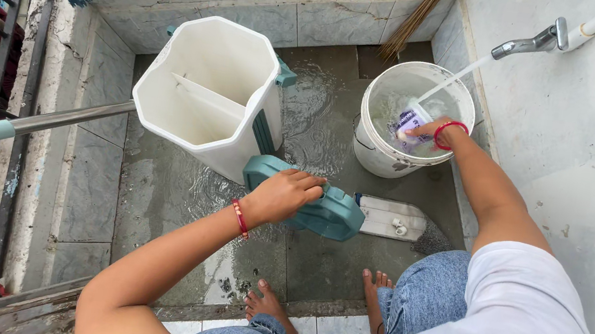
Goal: The person washes a plastic mop bucket and its internal wringer mechanism by pouring water over the parts using a bucket and a small container and wiping the surfaces by hand.
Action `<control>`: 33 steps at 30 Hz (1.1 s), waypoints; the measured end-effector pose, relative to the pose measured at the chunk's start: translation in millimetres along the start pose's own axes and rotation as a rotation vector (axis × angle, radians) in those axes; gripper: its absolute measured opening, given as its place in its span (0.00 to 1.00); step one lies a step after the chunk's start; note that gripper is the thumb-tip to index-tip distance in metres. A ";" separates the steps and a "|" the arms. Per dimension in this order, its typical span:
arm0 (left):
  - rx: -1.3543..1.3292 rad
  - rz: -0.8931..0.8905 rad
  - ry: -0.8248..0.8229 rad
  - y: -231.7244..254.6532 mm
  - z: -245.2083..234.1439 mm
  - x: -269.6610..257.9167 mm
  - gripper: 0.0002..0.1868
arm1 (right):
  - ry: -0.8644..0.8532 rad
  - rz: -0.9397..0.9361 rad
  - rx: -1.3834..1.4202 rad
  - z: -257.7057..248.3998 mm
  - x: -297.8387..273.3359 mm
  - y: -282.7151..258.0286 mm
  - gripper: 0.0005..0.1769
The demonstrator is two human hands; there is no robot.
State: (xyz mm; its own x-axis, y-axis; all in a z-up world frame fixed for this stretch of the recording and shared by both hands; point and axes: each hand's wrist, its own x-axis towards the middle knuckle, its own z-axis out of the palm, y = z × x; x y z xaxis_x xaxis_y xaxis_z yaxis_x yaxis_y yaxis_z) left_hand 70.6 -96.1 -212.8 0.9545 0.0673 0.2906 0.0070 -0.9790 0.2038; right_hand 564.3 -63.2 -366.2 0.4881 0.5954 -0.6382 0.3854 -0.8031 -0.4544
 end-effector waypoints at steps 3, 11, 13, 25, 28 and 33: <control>0.070 0.109 0.052 -10.4 7.0 -0.4 0.11 | 0.325 -0.313 -0.407 15.3 -4.0 10.4 0.52; 0.132 0.334 0.005 -59.0 66.1 -34.7 0.05 | 0.596 -1.039 -0.468 -2.4 -67.6 17.2 0.32; 0.148 0.294 -0.028 -70.2 80.0 -42.1 0.05 | 0.587 -1.250 -0.500 -8.3 -106.7 3.2 0.24; 0.081 0.029 -0.116 -116.3 104.9 -20.0 0.20 | 0.419 -1.547 -0.820 20.4 -211.6 -91.3 0.22; 0.069 0.018 -0.171 -118.3 99.8 -21.2 0.30 | 0.440 -1.628 -0.924 25.8 -220.5 -101.9 0.23; 0.215 0.009 -0.088 -129.2 101.5 -16.0 0.26 | 0.548 -1.714 -0.971 40.4 -229.9 -107.7 0.17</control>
State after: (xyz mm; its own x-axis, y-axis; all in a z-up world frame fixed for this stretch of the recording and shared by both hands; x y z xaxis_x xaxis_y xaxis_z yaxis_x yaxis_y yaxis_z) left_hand 84.7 9.7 -338.7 0.9770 0.0503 0.2073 0.0525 -0.9986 -0.0053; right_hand 378.9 -114.6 -195.6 -0.6886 0.6633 0.2929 0.7250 0.6345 0.2678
